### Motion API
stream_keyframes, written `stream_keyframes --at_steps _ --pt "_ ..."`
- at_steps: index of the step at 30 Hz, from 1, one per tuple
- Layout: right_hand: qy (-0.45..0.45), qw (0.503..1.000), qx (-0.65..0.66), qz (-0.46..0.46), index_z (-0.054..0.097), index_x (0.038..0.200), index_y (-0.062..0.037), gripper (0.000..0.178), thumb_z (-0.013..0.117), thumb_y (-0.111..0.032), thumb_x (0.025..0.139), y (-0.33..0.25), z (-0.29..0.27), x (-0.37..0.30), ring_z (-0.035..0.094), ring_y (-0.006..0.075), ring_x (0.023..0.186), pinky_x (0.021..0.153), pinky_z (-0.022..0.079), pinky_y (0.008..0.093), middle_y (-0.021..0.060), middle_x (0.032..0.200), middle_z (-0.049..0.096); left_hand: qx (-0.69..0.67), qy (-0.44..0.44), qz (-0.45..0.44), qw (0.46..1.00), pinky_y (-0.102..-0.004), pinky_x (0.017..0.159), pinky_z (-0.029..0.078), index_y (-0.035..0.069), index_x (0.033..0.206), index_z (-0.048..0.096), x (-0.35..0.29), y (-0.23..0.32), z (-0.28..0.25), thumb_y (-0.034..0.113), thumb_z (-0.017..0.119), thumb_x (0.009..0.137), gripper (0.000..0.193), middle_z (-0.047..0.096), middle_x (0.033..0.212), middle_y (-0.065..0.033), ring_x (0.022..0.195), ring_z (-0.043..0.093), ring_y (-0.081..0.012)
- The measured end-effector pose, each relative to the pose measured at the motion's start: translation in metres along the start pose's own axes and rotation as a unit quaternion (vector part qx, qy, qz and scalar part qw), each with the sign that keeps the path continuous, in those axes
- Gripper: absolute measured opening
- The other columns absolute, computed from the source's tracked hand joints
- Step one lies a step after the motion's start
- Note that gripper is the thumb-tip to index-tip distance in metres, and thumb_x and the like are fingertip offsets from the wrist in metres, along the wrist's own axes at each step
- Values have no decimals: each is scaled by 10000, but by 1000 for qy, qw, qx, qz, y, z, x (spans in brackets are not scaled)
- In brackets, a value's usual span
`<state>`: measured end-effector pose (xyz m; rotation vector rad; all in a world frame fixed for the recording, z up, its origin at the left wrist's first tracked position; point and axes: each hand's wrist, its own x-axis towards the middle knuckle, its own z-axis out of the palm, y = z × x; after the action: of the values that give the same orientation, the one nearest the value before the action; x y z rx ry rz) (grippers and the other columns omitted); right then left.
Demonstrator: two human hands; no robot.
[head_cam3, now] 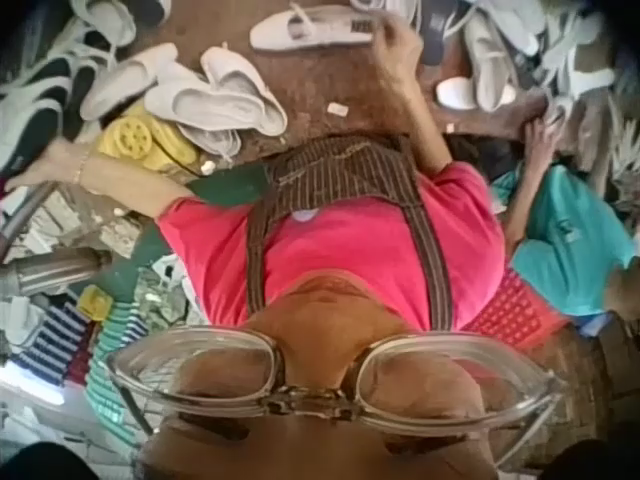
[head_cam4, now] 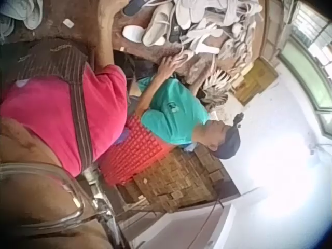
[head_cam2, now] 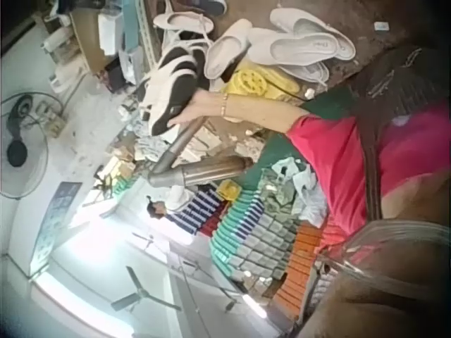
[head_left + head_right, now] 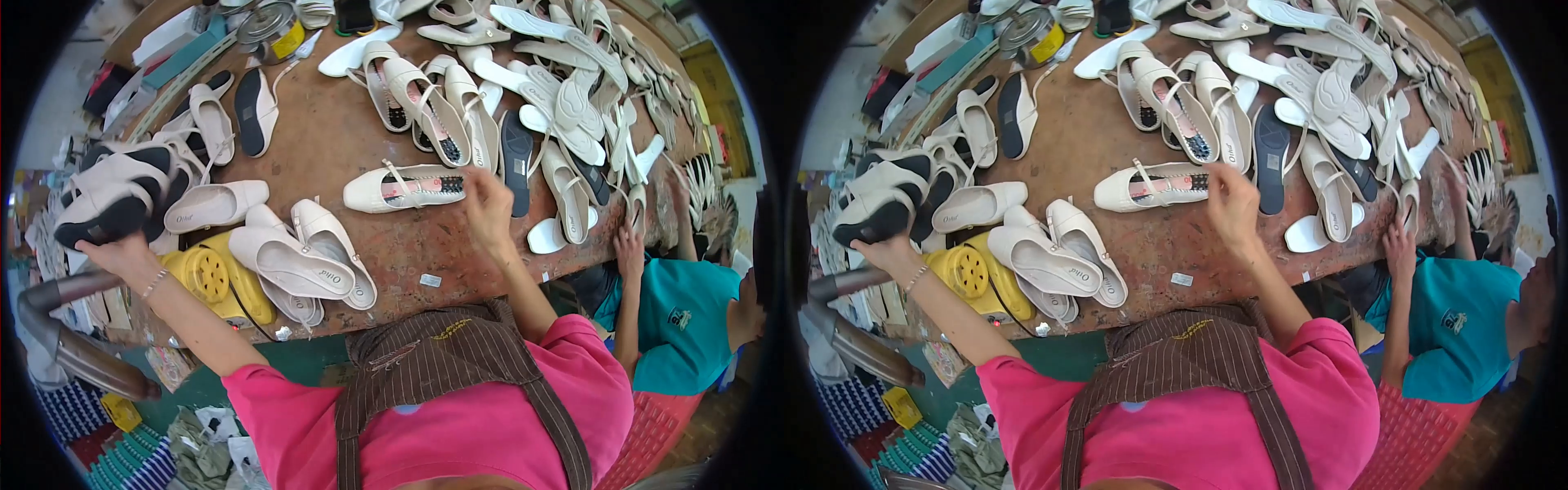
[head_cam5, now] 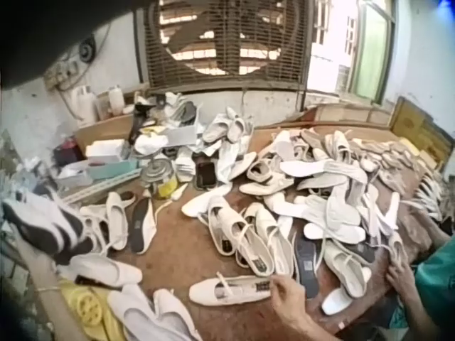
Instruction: Pairing shoes and using a stationary heat gun to process footwear components on a production line.
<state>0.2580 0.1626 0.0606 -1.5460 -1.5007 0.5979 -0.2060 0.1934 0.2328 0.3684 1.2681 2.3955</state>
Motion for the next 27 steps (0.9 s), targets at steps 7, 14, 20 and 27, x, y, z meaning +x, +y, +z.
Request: stream_keyframes --at_steps 7,14,20,27 --pt "22 978 -206 -30 578 1051 -15 243 559 -66 814 51 -4 53 479 390 1069 912 384 437 252 1138 493 300 -120 119 939 -418 993 325 -25 1331 322 -106 -47 -37 210 563 874 567 391 1306 -181 1224 359 -253" --pt "-30 989 -130 -57 578 1104 6 299 549 -150 850 85 13 64 377 380 1236 1032 292 415 196 1226 522 656 -207 9 726 -319 468 420 13 939 511 -235 -77 -127 192 683 797 285 545 539 -78 475 540 -190" --pt "-1 997 2 83 621 985 23 275 611 -217 851 82 11 64 552 135 796 737 433 259 77 862 621 603 -179 -51 775 -346 529 440 12 1160 376 -251 -88 -129 60 602 824 408 573 581 -144 538 587 -247" --pt "128 969 213 3 537 835 -13 166 502 -143 931 12 -28 53 401 37 677 600 341 196 -45 726 478 533 -259 -84 801 -390 546 434 -17 1331 167 -271 -92 -124 -38 514 804 632 561 656 -240 584 593 -339"
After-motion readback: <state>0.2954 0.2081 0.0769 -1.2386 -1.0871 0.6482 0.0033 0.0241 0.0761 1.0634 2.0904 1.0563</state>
